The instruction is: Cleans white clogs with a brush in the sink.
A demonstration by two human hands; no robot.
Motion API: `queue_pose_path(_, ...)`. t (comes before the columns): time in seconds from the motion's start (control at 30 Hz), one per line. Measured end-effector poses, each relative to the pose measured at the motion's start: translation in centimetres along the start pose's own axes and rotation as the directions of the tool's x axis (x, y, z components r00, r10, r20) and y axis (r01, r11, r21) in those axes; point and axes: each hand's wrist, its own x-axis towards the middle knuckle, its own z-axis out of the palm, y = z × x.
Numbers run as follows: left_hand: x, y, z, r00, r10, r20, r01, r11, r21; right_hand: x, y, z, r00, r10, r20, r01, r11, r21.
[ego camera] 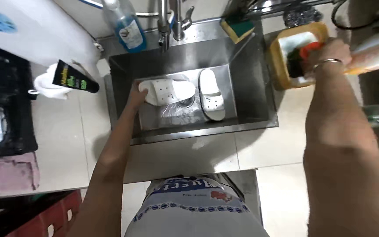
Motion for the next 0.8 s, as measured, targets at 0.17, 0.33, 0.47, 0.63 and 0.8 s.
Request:
queue_pose_path(0.17, -4.6, -6.7, 0.6, 0.974, -0.223, -0.043, 0.206, 0.947, -0.247, -12.4, -6.8, -2.1, 0.975, -0.118, -0.186, 0.174, 0.931, 0.32)
queue_pose_path(0.33, -9.3, -6.0, -0.6, 0.979, -0.197, -0.056, 0.201, 0.976, 0.085, -21.6, -17.0, 10.6, 0.824, -0.519, 0.226, 0.249, 0.691, 0.678)
queue_pose_path(0.47, -10.6, -6.4, -0.8, 0.98, -0.199, -0.014, 0.195, 0.94, 0.279, -22.4, -22.8, 20.7, 0.734, -0.472, 0.489, 0.232, 0.85, 0.473)
queue_pose_path(0.63, -10.1, -6.9, 0.0, 0.957, -0.292, 0.001, 0.273, 0.898, 0.344, -25.9, -25.5, 26.3, 0.6, -0.518, 0.61, 0.498, 0.838, 0.222)
queue_pose_path(0.8, -10.1, -6.7, 0.4, 0.934, -0.356, 0.022, 0.327, 0.879, 0.347, -23.6, -23.9, 28.1, 0.381, -0.679, 0.628, 0.74, 0.631, 0.234)
